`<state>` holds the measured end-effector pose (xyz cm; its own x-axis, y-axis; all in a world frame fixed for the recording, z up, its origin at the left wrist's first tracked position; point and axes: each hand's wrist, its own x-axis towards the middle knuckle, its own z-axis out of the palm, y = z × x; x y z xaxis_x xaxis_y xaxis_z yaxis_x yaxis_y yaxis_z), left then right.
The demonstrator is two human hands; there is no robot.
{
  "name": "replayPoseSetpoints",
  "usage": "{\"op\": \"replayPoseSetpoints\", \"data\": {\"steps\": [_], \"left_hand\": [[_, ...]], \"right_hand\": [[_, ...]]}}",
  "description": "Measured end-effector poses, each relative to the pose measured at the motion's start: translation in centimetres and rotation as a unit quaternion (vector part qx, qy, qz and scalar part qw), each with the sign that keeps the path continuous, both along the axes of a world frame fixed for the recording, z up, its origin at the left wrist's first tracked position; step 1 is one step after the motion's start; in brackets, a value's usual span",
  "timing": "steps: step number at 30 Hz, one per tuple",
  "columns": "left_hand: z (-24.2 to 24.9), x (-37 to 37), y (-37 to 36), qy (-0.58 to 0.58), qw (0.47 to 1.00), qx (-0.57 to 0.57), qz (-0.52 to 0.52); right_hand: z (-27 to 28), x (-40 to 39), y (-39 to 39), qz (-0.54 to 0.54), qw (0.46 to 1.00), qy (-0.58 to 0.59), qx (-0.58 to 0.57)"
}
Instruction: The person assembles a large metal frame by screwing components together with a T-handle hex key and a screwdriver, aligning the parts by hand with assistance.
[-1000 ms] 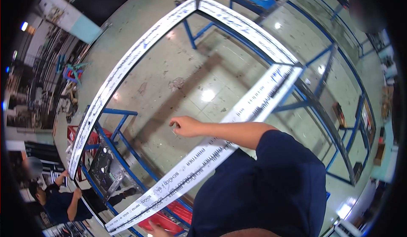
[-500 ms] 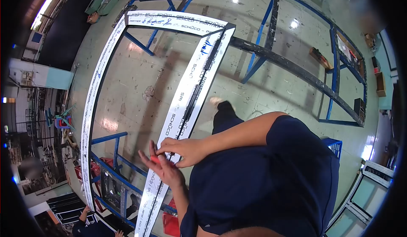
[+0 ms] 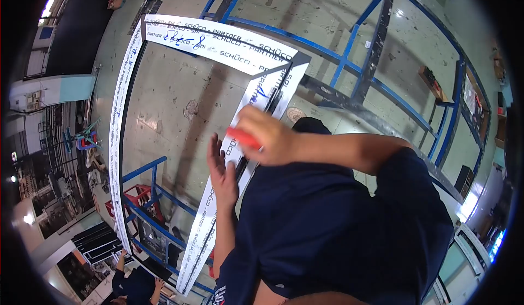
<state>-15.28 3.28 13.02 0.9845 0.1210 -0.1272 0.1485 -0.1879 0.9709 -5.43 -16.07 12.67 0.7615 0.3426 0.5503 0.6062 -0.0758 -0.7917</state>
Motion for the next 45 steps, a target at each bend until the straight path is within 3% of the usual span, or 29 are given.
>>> {"op": "replayPoseSetpoints", "data": {"steps": [1, 2, 3, 5, 7, 8, 10, 14, 18, 22, 28, 45], "left_hand": [[-1.4, 1.3, 0.1, 0.017, 0.989, 0.143, -0.033], [-3.1, 1.9, 0.5, 0.038, 0.956, 0.282, -0.066], [-4.5, 1.8, 0.7, 0.046, 0.956, 0.284, -0.06], [-7.1, 2.0, 0.6, 0.073, 0.9, 0.414, -0.111], [-8.7, 1.9, 0.2, 0.064, 0.874, 0.468, -0.11], [-9.1, 1.5, 0.2, 0.052, 0.843, 0.521, -0.118], [-9.6, 2.0, 0.3, 0.05, 0.838, 0.534, -0.102], [-9.2, 2.1, 0.1, 0.106, 0.839, 0.525, -0.09], [-8.9, 2.9, -1.0, 0.124, 0.837, 0.526, -0.082], [-9.3, 3.6, -1.2, 0.172, 0.841, 0.507, -0.071], [-10.5, 5.2, -2.6, 0.122, 0.845, 0.517, -0.061], [-10.4, 5.8, -2.2, 0.164, 0.834, 0.518, -0.092]], "right_hand": [[-0.7, 2.2, -1.8, -0.076, 0.995, -0.052, -0.031], [-1.5, 4.6, -3.9, -0.07, 0.995, 0.01, -0.074], [-1.6, 6.4, -5.8, -0.118, 0.982, 0.098, -0.114], [-4.7, 10.4, -9.0, -0.25, 0.956, 0.077, -0.132], [-7.0, 13.4, -11.8, -0.339, 0.92, 0.084, -0.177], [-8.3, 14.3, -12.6, -0.33, 0.924, 0.087, -0.175], [-10.9, 16.5, -13.5, -0.372, 0.889, 0.162, -0.212], [-14.6, 19.2, -13.4, -0.33, 0.905, 0.139, -0.231], [-15.2, 19.5, -12.2, -0.259, 0.9, 0.241, -0.254], [-15.2, 19.4, -11.7, -0.255, 0.869, 0.309, -0.291], [-15.3, 19.6, -11.7, -0.251, 0.867, 0.285, -0.322], [-14.9, 19.9, -11.6, -0.233, 0.868, 0.282, -0.336]]}}
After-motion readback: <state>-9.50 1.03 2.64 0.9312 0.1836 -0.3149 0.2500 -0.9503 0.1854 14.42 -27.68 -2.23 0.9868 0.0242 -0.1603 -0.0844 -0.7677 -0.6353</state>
